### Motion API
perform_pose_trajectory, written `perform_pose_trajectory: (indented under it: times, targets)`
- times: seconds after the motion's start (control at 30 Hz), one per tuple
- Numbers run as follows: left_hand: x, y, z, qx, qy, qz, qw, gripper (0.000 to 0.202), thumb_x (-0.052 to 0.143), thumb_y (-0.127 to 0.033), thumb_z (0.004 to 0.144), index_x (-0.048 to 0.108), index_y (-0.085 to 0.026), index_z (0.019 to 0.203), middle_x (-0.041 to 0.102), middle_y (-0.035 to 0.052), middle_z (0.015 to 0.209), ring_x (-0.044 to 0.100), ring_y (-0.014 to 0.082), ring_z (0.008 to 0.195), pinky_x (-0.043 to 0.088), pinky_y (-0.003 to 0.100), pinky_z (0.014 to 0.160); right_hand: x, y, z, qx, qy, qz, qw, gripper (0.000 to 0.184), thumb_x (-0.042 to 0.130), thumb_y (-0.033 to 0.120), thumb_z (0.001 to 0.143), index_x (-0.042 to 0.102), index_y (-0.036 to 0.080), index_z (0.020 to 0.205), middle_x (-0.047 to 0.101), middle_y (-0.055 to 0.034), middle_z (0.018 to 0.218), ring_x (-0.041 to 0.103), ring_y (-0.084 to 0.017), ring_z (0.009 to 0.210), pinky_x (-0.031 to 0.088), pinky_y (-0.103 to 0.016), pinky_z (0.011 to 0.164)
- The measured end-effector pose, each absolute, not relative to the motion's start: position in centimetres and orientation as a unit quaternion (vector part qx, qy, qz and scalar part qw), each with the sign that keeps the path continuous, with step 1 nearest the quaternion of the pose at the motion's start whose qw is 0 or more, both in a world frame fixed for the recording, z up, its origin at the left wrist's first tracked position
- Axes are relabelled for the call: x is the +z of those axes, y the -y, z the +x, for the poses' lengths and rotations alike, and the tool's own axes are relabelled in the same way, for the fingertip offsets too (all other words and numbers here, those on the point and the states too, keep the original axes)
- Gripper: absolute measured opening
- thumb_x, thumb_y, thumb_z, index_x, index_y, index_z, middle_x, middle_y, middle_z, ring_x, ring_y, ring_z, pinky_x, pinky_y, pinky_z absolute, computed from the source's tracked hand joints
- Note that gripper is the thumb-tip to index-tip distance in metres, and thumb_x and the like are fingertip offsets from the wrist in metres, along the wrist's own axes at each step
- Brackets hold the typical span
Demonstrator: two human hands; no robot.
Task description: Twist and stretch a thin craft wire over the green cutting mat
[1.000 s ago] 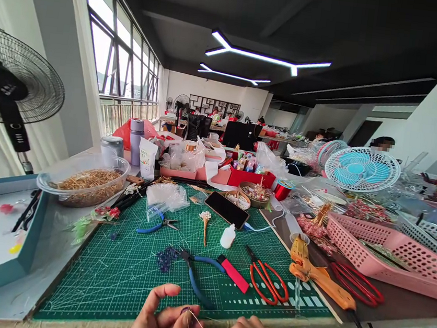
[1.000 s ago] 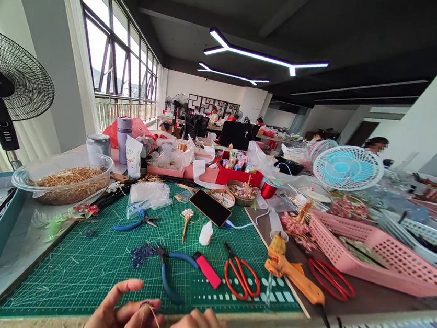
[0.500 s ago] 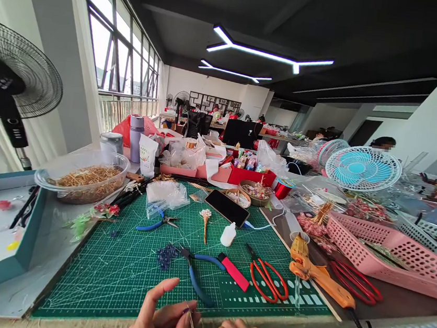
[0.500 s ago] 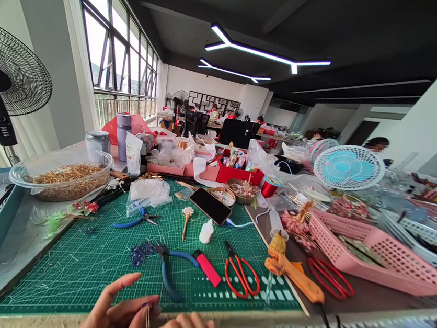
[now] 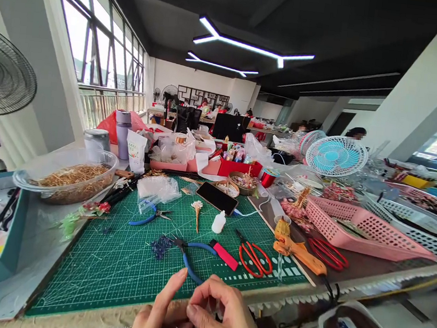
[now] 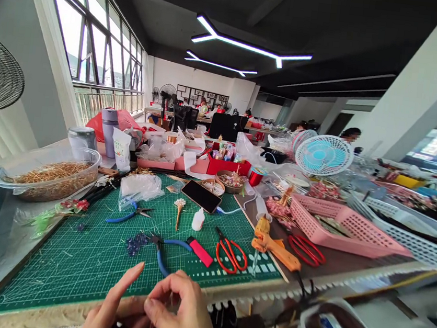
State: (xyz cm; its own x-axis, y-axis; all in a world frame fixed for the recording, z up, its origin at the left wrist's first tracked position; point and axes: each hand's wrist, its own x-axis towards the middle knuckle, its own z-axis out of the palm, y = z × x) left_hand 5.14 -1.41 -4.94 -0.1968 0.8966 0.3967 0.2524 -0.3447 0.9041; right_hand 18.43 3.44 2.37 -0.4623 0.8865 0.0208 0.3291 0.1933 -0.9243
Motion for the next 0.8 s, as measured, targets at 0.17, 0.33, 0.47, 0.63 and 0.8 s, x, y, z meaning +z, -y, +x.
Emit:
perform_pose_trajectory:
  times: [0.17,0.33,0.47,0.63,0.8]
  targets:
    - [-3.4,1.8,4.7,0.541,-0.437,0.534,0.481,0.062,0.06,-0.039,0.08,0.029,-0.027,0.133,0.076,0.0041,0.077,0.067,0.0113,0.053,0.052,0.016,0.052,5.3,-6.0,19.2,0.558,0.634,-0.428,0.322,0.011,0.063,0.019,0.074,0.059,0.017,0.065,0.061,0.002,0.058,0.046,-0.01,0.053,0.031,-0.022,0.051]
    - [-1.7,2.6,4.9,0.519,-0.381,0.45,0.619,0.093,0.068,-0.045,0.073,0.007,-0.02,0.138,0.073,0.0072,0.079,0.061,0.0106,0.051,0.048,0.02,0.051,6.1,-8.9,19.6,0.644,0.47,-0.392,0.459,0.032,0.071,0.044,0.066,0.052,0.019,0.072,0.062,0.003,0.068,0.051,-0.008,0.054,0.041,-0.021,0.049]
    - [-0.8,2.6,4.7,0.499,-0.355,0.46,0.643,0.11,0.07,-0.042,0.073,-0.014,-0.015,0.139,0.073,0.009,0.078,0.057,0.0108,0.054,0.046,0.021,0.052,6.0,-10.3,19.7,0.694,0.357,-0.308,0.545,0.05,0.082,0.042,0.047,0.04,0.02,0.059,0.041,0.0129,0.048,0.033,-0.002,0.039,0.032,-0.013,0.037]
    - [-0.3,2.8,4.9,0.501,-0.306,0.476,0.655,0.111,0.07,-0.039,0.074,-0.014,-0.014,0.141,0.074,0.0091,0.074,0.062,0.0136,0.061,0.045,0.021,0.056,5.9,-11.2,19.3,0.687,0.284,-0.249,0.62,0.044,0.065,0.03,0.079,0.031,0.019,0.052,0.027,0.0132,0.044,0.022,-0.002,0.036,0.019,-0.014,0.031]
    - [-0.3,3.3,5.4,0.485,-0.272,0.471,0.685,0.098,0.072,-0.033,0.074,0.005,-0.021,0.144,0.076,0.0079,0.074,0.066,0.0128,0.063,0.047,0.019,0.058,5.7,-11.1,18.1,0.653,0.27,-0.252,0.661,0.036,0.052,0.024,0.09,0.038,0.017,0.057,0.026,0.0133,0.045,0.02,-0.002,0.033,0.016,-0.014,0.03]
